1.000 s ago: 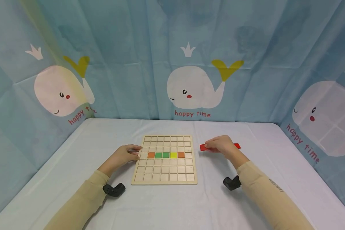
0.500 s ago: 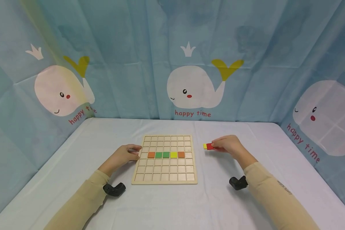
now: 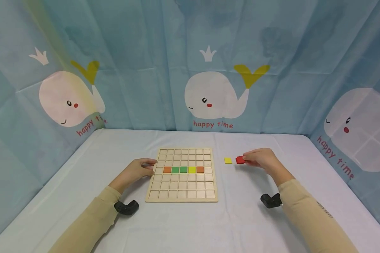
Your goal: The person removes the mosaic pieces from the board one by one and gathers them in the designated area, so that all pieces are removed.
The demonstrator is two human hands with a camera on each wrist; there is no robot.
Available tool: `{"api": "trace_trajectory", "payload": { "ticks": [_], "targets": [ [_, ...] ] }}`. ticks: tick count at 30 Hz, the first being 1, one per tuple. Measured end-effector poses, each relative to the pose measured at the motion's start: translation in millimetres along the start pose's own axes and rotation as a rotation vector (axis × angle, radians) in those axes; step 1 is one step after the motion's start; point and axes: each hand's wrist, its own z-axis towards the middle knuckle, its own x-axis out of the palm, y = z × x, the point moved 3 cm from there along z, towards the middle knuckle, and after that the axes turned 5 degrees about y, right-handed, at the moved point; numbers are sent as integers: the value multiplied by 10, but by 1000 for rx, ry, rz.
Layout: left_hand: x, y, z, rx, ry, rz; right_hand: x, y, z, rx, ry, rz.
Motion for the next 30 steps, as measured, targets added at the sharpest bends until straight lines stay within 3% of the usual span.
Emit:
{"api": "trace_trajectory", "payload": {
  "ticks": [6,13,24,30],
  "targets": [
    [-2,-2,-2,-7,-5,0,-99,-63,25,41,-35,-13],
    [-1,0,-2,-1,-10,4,-230,-138,57,41,-51,44],
    [-9,-6,-13,-4,-7,1,-364,-220,78,18,-37,38],
    [-5,5,-11,-8,-5,-3,-450,-275,103,42,-85,-11]
  ]
}}
